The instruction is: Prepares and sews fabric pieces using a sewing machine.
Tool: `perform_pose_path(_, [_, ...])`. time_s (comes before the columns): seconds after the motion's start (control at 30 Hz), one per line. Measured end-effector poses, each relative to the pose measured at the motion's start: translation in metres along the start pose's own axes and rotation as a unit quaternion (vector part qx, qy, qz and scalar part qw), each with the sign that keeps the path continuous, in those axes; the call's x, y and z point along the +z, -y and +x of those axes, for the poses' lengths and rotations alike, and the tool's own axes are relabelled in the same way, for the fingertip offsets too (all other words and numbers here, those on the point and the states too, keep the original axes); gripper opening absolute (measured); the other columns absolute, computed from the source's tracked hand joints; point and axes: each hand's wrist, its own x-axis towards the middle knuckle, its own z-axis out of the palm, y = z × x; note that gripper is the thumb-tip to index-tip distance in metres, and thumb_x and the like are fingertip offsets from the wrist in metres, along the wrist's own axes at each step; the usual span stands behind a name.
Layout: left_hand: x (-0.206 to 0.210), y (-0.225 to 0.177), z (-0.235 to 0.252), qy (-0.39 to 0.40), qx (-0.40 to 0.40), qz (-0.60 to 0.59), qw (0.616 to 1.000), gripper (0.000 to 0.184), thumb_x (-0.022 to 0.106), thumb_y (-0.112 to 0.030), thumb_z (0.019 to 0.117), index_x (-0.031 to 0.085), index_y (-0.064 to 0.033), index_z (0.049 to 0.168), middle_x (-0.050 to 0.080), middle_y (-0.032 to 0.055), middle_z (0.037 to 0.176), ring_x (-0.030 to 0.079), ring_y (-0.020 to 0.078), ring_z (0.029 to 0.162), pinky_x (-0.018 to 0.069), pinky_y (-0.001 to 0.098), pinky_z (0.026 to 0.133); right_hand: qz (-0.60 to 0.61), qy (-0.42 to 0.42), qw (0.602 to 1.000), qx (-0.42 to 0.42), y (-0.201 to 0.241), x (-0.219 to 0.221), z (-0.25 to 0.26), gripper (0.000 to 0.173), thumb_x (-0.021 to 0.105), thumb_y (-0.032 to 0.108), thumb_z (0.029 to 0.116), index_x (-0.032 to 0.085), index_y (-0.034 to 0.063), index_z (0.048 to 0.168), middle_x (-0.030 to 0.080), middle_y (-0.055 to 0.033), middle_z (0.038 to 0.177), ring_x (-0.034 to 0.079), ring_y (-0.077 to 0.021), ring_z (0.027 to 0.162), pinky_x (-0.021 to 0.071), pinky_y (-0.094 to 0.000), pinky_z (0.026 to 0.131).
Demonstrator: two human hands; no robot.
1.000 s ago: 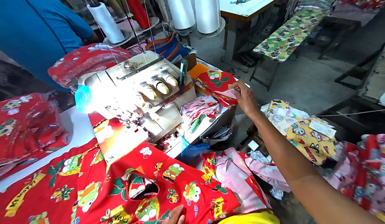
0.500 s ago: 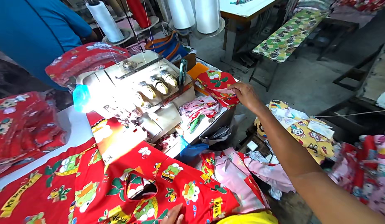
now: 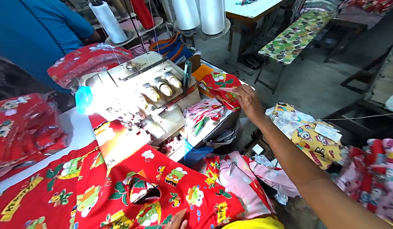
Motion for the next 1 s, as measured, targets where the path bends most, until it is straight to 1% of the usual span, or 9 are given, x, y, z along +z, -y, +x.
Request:
perform_pose_path(0.1, [0.002, 0.001, 0.000, -0.003, 0.000, -0.001, 1.000, 0.031, 0.056, -0.013, 0.1037, 0.070, 0.0040, 0.126, 0.071, 0.0197, 0.125, 0.069, 0.0353, 0.116, 0.0519, 0.0525, 0.103, -0.021, 0.040, 0.998, 0.036, 0.002, -0.008, 0.005, 0.049, 0.073, 0.007, 0.0913, 0.059, -0.0017, 0.137, 0.059, -0.0257, 0.135, 0.059, -0.0442, 0.122, 0.0487, -0.0589, 0.099])
perform_pose_path(0.2, [0.003, 0.001, 0.000, -0.003, 0.000, -0.003, 1.000, 0.031, 0.056, -0.013, 0.1036, 0.070, 0.0034, 0.125, 0.071, 0.0199, 0.125, 0.069, 0.0354, 0.115, 0.0521, 0.0527, 0.103, -0.016, 0.059, 0.996, 0.064, 0.000, -0.019, 0.013, 0.069, 0.083, 0.014, 0.0848, 0.053, 0.0009, 0.146, 0.052, -0.0251, 0.144, 0.055, -0.0438, 0.128, 0.0461, -0.0586, 0.103])
perform_pose_path(0.33, [0.002, 0.000, 0.001, -0.001, 0.000, -0.005, 1.000, 0.031, 0.056, -0.013, 0.1037, 0.070, 0.0042, 0.125, 0.071, 0.0200, 0.125, 0.069, 0.0358, 0.116, 0.0517, 0.0524, 0.103, 0.061, 0.028, 0.996, 0.051, -0.006, -0.023, 0.022, 0.020, 0.062, 0.003, 0.0984, 0.066, -0.0051, 0.116, 0.064, -0.0247, 0.116, 0.067, -0.0378, 0.103, 0.0560, -0.0502, 0.090])
perform_pose_path(0.4, [0.002, 0.000, 0.001, 0.001, -0.001, -0.005, 1.000, 0.031, 0.056, -0.013, 0.1037, 0.070, 0.0041, 0.125, 0.071, 0.0200, 0.125, 0.069, 0.0358, 0.115, 0.0520, 0.0525, 0.103, 0.068, 0.058, 0.995, 0.038, -0.011, -0.023, 0.031, 0.020, 0.051, -0.006, 0.1004, 0.070, -0.0059, 0.104, 0.066, -0.0237, 0.108, 0.067, -0.0372, 0.102, 0.0544, -0.0487, 0.094])
perform_pose_path(0.53, [0.000, -0.001, 0.001, 0.010, -0.008, -0.009, 1.000, 0.032, 0.056, -0.013, 0.1040, 0.069, 0.0038, 0.128, 0.070, 0.0199, 0.127, 0.068, 0.0359, 0.118, 0.0506, 0.0524, 0.105, 0.043, 0.087, 0.993, 0.068, -0.013, -0.028, 0.059, 0.025, 0.051, 0.002, 0.1033, 0.071, -0.0020, 0.117, 0.068, -0.0234, 0.116, 0.062, -0.0406, 0.116, 0.0480, -0.0539, 0.103])
perform_pose_path(0.7, [0.002, -0.001, 0.001, 0.012, -0.006, -0.014, 1.000, 0.032, 0.055, -0.013, 0.1042, 0.068, 0.0042, 0.128, 0.070, 0.0196, 0.128, 0.068, 0.0350, 0.119, 0.0502, 0.0519, 0.105, 0.020, 0.234, 0.971, 0.054, -0.013, -0.026, 0.096, 0.021, 0.059, -0.005, 0.0959, 0.071, -0.0003, 0.113, 0.065, -0.0250, 0.118, 0.063, -0.0440, 0.113, 0.0493, -0.0636, 0.095])
perform_pose_path(0.83, [0.001, 0.000, 0.001, 0.009, -0.007, -0.013, 1.000, 0.033, 0.055, -0.014, 0.1047, 0.068, 0.0029, 0.129, 0.070, 0.0192, 0.128, 0.068, 0.0350, 0.119, 0.0498, 0.0525, 0.106, -0.038, 0.245, 0.961, 0.125, -0.004, -0.031, 0.125, 0.043, 0.071, 0.003, 0.0908, 0.060, 0.0036, 0.133, 0.067, -0.0279, 0.117, 0.064, -0.0503, 0.110, 0.0483, -0.0698, 0.090])
perform_pose_path(0.93, [0.001, 0.000, -0.001, 0.008, -0.009, -0.014, 1.000, 0.033, 0.055, -0.014, 0.1047, 0.068, 0.0033, 0.129, 0.070, 0.0197, 0.128, 0.068, 0.0356, 0.119, 0.0497, 0.0531, 0.106, -0.114, 0.300, 0.935, 0.149, 0.004, -0.030, 0.144, 0.028, 0.076, 0.009, 0.0882, 0.070, -0.0028, 0.113, 0.065, -0.0303, 0.119, 0.060, -0.0509, 0.117, 0.0463, -0.0705, 0.092])
perform_pose_path(1.0, [0.001, 0.002, -0.001, 0.009, -0.007, -0.014, 1.000, 0.033, 0.054, -0.014, 0.1047, 0.068, 0.0038, 0.128, 0.069, 0.0203, 0.128, 0.068, 0.0363, 0.119, 0.0496, 0.0534, 0.106, -0.099, 0.286, 0.945, 0.126, 0.007, -0.032, 0.155, 0.023, 0.070, 0.010, 0.0937, 0.069, -0.0045, 0.112, 0.065, -0.0305, 0.120, 0.060, -0.0508, 0.117, 0.0461, -0.0706, 0.092])
